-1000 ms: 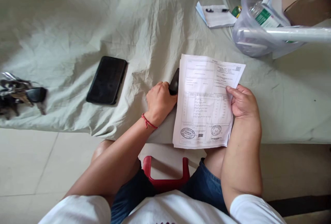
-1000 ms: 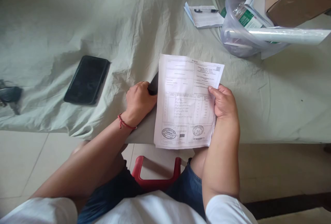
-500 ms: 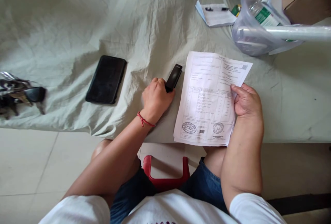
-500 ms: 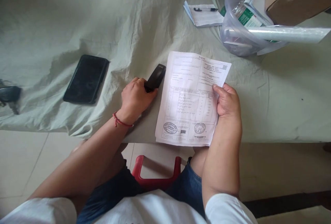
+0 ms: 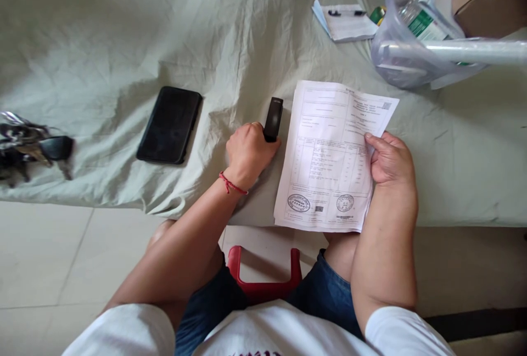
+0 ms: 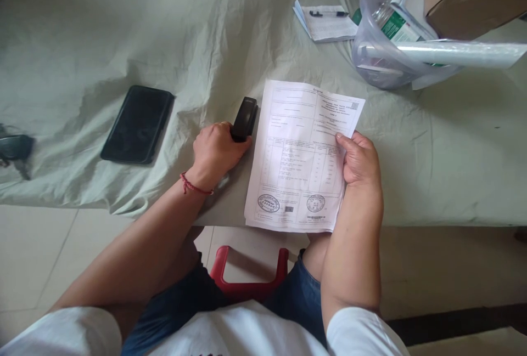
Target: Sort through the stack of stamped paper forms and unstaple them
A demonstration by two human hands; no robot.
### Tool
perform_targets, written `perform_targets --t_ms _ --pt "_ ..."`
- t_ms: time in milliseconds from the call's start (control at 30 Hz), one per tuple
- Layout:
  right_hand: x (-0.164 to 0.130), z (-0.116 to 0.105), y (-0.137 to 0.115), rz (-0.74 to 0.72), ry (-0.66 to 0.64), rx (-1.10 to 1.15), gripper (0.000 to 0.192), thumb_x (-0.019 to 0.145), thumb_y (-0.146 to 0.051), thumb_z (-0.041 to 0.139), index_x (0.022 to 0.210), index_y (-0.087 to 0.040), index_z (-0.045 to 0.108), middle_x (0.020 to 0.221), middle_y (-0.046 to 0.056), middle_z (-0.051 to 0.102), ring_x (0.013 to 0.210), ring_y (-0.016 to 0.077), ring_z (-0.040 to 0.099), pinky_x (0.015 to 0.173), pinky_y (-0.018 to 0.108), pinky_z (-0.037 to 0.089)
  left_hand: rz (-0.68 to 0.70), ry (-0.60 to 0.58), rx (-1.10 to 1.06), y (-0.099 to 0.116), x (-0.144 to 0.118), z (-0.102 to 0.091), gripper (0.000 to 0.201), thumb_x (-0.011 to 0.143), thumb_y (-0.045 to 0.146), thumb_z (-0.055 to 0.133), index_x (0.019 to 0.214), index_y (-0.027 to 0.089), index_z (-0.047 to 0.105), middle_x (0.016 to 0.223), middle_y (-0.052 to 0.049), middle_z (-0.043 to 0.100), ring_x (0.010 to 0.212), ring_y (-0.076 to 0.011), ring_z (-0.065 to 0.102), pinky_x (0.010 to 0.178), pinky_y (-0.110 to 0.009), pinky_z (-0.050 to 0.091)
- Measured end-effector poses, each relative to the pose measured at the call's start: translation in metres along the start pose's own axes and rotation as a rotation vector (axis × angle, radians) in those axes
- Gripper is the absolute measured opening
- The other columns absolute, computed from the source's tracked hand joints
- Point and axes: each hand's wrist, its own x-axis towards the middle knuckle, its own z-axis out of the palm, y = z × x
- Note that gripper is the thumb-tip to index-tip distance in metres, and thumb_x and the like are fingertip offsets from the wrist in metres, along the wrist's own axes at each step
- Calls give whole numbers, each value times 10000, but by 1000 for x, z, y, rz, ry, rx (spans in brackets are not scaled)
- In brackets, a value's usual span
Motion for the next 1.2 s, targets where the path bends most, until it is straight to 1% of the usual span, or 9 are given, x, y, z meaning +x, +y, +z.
perform_targets --t_ms 233,367,533,667,800,867,967,1067,1200 --pt "0 1 1 -23 -60 -24 333 747 -346 998 1029 -253 847 1020 48 891 1194 369 858 1156 615 680 0 8 -43 -1 3 2 205 975 415 772 1036 219 785 1185 -204 842 1118 -467 794 933 -575 639" --pt "-1 3 0 -5 -32 -12 327 718 -334 1001 998 -251 855 1021 42 898 1148 358 869 1153 606 686 29 50 -74 -3 1 5 168 967 363 788 1058 232 737 1243 -195 806 1146 -454 781 951 -564 624" --pt "-2 6 -2 -7 -26 3 316 701 -326 999 975 -253 859 1012 38 900 1146 354 873 1148 592 697 83 102 -162 -8 1 12 337 908 329 861 1173 244 671 1312 -168 757 1185 -430 749 992 -551 608" --pt "-3 7 -4 -20 -37 26 303 717 -333 990 983 -262 863 1032 38 903 1161 349 872 1183 587 685 141 151 -320 -25 1 15 445 786 227 907 1147 262 650 1255 -118 745 1087 -343 725 945 -481 609" --pt "-6 9 -8 -24 -60 43 274 745 -322 968 994 -274 864 1131 40 909 1218 340 860 1218 561 673 213 264 -536 -42 -9 5 219 805 162 781 976 257 682 968 -32 725 784 -204 622 810 -372 555" --pt "-7 12 -10 -19 -82 61 285 754 -327 967 1016 -275 867 1163 41 908 1229 333 856 1219 549 674 284 168 -649 -44 -19 -2 15 910 260 722 920 248 724 757 1 651 660 -176 536 705 -346 478" --pt "-7 17 -11 -19 -112 95 314 763 -342 979 1051 -281 872 1205 32 906 1251 315 849 1229 528 669 321 -12 -793 -40 -34 -8 276 1014 470 698 877 235 744 629 19 525 598 -164 433 602 -339 333" --pt "-6 22 -11 -21 -137 105 329 765 -352 991 1066 -298 870 1227 20 903 1307 313 831 1252 526 653 300 -124 -883 -36 -44 -9 469 1036 618 718 773 234 662 616 35 418 590 -147 336 573 -341 250" --pt "-5 26 -8 -32 -147 71 340 768 -371 999 1072 -299 866 1209 33 905 1349 351 813 1260 589 638 284 -309 -1078 -37 -47 -12 529 1018 656 750 735 222 643 640 28 441 591 -128 329 554 -320 261"
